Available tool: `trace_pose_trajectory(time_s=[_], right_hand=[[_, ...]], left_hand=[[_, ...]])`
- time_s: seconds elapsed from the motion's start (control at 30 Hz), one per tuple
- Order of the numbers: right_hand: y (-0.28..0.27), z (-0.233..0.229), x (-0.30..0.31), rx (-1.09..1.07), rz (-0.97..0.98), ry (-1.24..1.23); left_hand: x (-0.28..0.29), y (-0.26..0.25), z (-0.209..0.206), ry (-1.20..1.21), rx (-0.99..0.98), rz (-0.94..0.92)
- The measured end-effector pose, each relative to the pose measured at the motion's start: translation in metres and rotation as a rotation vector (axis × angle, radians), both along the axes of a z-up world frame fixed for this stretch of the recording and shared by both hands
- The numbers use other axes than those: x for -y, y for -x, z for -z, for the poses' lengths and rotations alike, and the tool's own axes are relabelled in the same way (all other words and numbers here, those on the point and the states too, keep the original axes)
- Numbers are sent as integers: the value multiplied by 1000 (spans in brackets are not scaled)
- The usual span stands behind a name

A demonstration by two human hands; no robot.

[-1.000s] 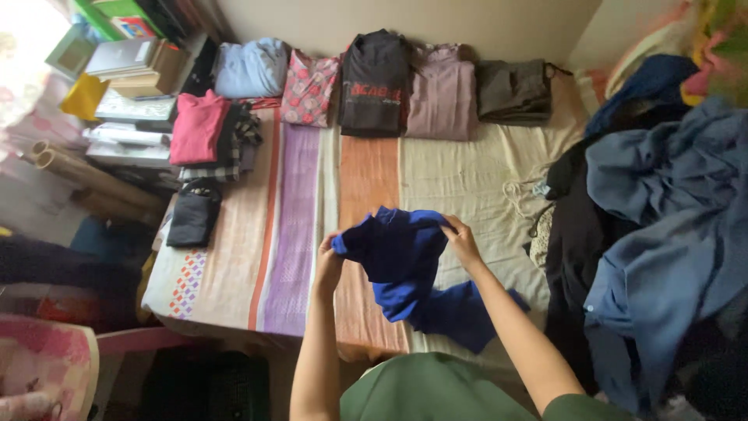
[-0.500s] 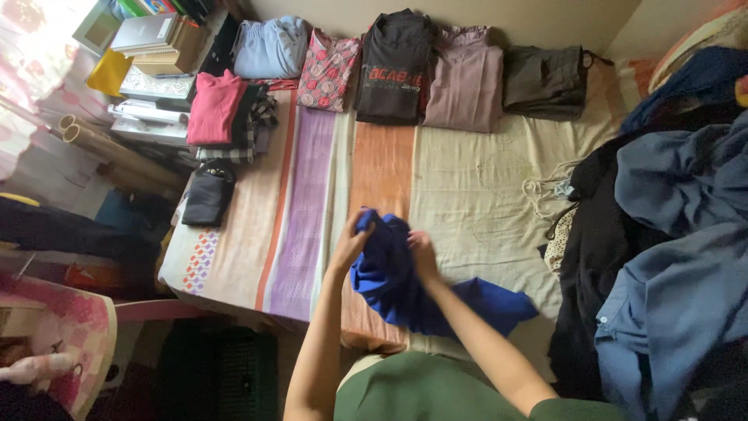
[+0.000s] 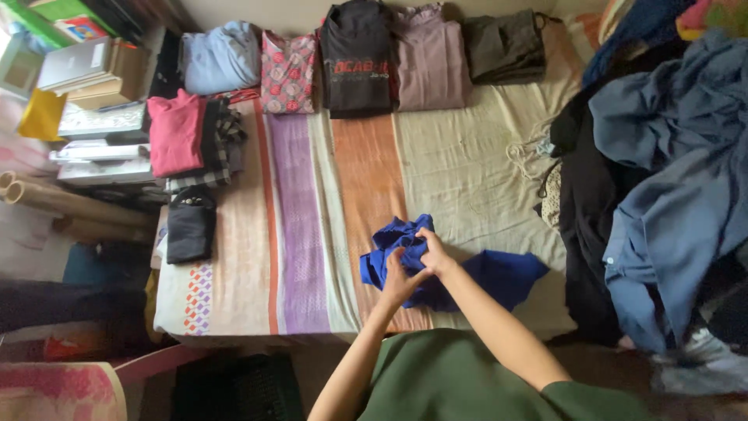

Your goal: The person folds a blue skirt and a striped shirt on a bed, then places them into a row of other folded clothes.

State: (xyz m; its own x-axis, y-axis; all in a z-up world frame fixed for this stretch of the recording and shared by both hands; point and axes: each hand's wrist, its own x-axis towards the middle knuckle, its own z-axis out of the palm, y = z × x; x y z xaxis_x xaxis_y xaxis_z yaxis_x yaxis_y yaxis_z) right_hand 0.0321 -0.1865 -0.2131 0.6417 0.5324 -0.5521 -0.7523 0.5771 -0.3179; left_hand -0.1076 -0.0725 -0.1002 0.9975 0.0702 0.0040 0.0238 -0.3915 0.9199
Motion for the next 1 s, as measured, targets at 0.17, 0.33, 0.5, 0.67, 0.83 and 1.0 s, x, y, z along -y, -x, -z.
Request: trace_pose_trajectory(time_s=[0.17, 0.33, 0.5, 0.67, 0.83, 1.0], right_hand=[[25, -20, 26, 113, 104, 30], [38, 44, 82, 320, 116, 527], [72, -64, 79, 1279, 50, 2021], [25, -87, 14, 1718, -392, 1695], [-11, -7, 5, 1415, -965, 1563], [-27, -6, 33, 1301, -227, 1294]], left_hand=[[8, -20, 54, -24, 246, -273], [5, -20, 72, 171, -108, -319], [-21, 3, 40, 210, -301, -147], [-43, 24, 46, 234, -162, 405], [-63, 44, -3, 417, -353, 625], [-86, 39, 29, 935, -81, -312]])
